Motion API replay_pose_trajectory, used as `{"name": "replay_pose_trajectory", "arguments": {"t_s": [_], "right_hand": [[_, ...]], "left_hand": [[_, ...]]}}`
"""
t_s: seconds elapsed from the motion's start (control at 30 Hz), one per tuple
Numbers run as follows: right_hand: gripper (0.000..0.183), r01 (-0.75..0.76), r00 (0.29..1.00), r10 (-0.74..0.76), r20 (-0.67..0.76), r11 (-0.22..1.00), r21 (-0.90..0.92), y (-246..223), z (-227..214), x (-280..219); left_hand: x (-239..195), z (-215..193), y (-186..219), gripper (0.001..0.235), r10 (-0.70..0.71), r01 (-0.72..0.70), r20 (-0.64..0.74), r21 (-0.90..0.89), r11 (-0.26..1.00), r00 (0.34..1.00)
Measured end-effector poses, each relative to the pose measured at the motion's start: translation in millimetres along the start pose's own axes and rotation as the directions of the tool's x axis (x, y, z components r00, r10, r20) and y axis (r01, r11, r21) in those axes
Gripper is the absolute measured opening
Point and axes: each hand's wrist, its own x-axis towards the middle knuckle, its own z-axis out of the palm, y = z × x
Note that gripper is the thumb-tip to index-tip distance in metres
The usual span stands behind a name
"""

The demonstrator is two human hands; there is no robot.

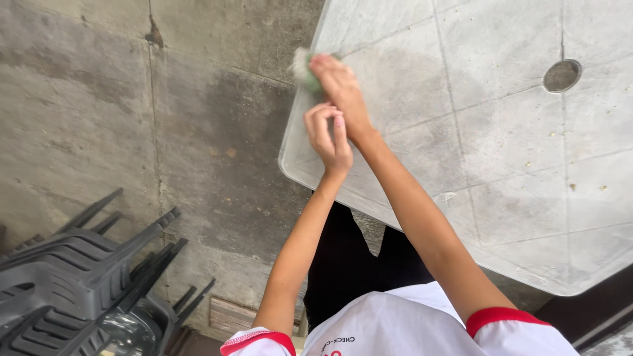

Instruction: Wiping a plastic table with a cloth and then rinsing the cloth in a basin of water.

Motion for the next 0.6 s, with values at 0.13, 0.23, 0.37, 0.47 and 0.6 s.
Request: {"name": "replay_pose_trajectory", "arguments": {"t_s": [0.13, 0.23, 0.37, 0.47, 0.6], "right_hand": [[0.053, -0.079, 0.987, 0.036, 0.158, 0.959, 0.272, -21.4, 0.7, -7.5], [0.059, -0.21, 0.943, 0.278, -0.183, 0.925, 0.318, -13.7, -25.7, -33.6], [0.038, -0.132, 0.532, 0.847, 0.01, 0.071, 0.989, -22.3, -41.3, -54.1], [0.036, -0.116, 0.651, 0.759, 0.03, 0.061, 0.991, -37.6, -21.3, -46.2], [0.033, -0.141, 0.69, 0.72, 0.076, 0.031, 0.99, -73.9, 1.5, -23.4]], "left_hand": [[23.6, -32.7, -23.9, 0.023, -0.064, 0.064, -0.009, -0.002, 0.998, 0.998], [39.7, -45.5, -44.6, 0.022, -0.014, 0.015, 0.035, -0.025, 1.0, 0.999], [47.4, -58.9, -66.3, 0.021, 0.003, -0.001, 0.147, -0.017, 1.0, 0.989], [63.8, -62.1, -52.9, 0.022, 0.02, -0.008, 0.204, -0.059, 0.998, 0.979], [89.1, -74.0, -5.8, 0.032, 0.08, -0.041, 0.289, -0.136, 0.99, 0.954]]}}
